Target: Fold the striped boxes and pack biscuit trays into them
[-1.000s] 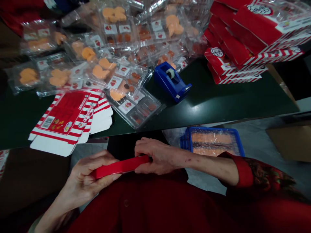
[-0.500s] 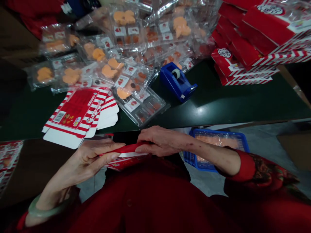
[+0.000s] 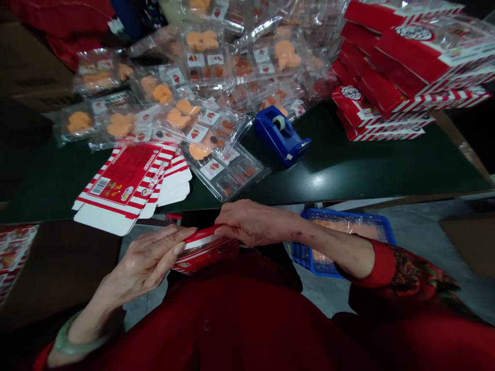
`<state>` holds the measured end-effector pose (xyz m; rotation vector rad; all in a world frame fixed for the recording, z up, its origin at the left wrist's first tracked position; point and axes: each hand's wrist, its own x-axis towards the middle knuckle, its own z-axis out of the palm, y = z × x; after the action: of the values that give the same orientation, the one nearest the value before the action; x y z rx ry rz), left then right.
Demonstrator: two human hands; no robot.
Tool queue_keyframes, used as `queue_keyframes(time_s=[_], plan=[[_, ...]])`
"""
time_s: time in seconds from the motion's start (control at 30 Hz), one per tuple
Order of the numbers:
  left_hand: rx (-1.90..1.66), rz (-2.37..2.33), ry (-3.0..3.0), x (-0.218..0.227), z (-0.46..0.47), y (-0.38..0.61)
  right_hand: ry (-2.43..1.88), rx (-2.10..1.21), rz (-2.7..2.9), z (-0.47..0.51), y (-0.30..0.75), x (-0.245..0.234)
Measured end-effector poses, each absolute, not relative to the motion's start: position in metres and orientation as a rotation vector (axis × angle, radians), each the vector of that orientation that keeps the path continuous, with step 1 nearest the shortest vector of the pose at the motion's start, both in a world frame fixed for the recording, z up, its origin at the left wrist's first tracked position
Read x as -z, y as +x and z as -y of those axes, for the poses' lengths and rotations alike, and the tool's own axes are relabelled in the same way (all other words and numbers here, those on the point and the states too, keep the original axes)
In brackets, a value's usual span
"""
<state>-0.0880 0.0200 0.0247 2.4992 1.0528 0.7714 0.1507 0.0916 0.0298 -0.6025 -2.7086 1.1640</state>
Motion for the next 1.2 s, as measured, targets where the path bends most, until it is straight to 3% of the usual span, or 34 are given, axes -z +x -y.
queue_keyframes(time_s=[0.4,0.67,0.93,1.2], plan=[[-0.604,-1.094,2.866,-0.023,-0.014,-0.082,-0.602,-0.913,2.685,-0.083,0.159,-0.005],[-0.524,-1.211,2.861,-0.016,-0.005,-0.071,-0.648,-1.035,2.395,-0.062,0.161,0.026],[-1.139,-1.233,2.321,0.005,-0.001,-0.069,-0.707,-0.962,2.064,-0.05,0.147,0.053],[-1.291,-1.322,2.223,0.021,0.003,-0.067,-0.672,-0.825,1.908,-0.04,0.133,0.07]])
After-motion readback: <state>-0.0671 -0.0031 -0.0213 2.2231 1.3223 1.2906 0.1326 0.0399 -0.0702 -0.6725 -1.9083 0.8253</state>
